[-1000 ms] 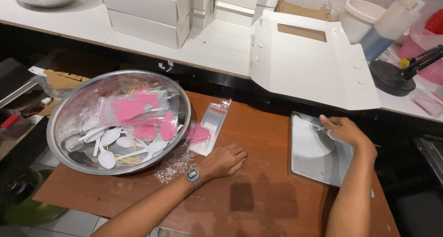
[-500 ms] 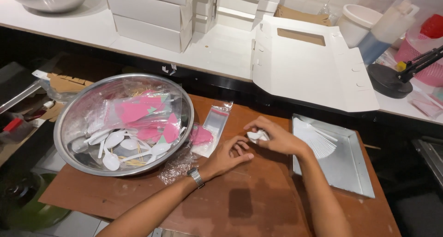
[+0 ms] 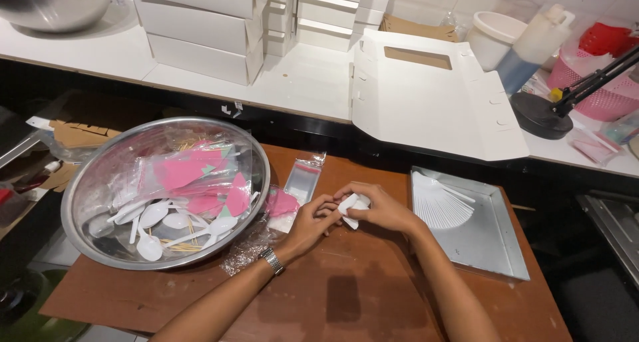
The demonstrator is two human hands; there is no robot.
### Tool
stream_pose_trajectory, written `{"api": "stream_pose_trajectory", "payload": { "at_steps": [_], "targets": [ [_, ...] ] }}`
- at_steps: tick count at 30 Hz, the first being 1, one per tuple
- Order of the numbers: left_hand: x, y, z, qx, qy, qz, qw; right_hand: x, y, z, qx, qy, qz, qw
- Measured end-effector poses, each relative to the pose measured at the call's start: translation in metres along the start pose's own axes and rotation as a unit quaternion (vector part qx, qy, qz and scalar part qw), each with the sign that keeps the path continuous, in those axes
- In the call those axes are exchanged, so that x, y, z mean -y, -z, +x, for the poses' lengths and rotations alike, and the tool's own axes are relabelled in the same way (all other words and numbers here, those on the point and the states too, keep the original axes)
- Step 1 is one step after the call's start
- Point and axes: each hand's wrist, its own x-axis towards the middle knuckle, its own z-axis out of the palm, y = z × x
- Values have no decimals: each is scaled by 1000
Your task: Wrapping the heads of plastic spoons in small paper squares and organizing them into a metal tray.
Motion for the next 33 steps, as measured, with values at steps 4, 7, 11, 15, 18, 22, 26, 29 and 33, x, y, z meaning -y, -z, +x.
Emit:
{"api": "stream_pose_trajectory", "payload": {
  "at_steps": [4, 7, 11, 15, 18, 22, 26, 29, 33],
  "targets": [
    [-2, -1, 1, 16, -7, -22, 1000, 9, 4, -3, -9, 11, -2, 1000],
    [-6, 0, 0, 2, -25, 7, 1000, 1, 3, -2, -15, 18, -18, 1000],
    [6, 1, 4, -20, -51, 33, 998, -4, -1, 0, -4, 18, -26, 999],
    [6, 1, 2, -38, -62, 69, 995, 9, -1, -4, 6, 6, -23, 1000],
    [9, 3, 6, -89, -64, 117, 987, 13, -1, -4, 7, -12, -13, 1000],
    [14, 8, 11, -142, -65, 129, 979, -17, 0, 3, -12, -15, -39, 999],
    [14, 14, 13, -165, -66, 124, 976, -37, -2, 7, -50, -49, 22, 997],
    [14, 12, 12, -142, -72, 125, 979, -41, -5, 9, -59, -70, 50, 995],
    [27, 12, 15, -118, -62, 125, 983, -38, -6, 9, -65, -79, 59, 993]
  ]
}}
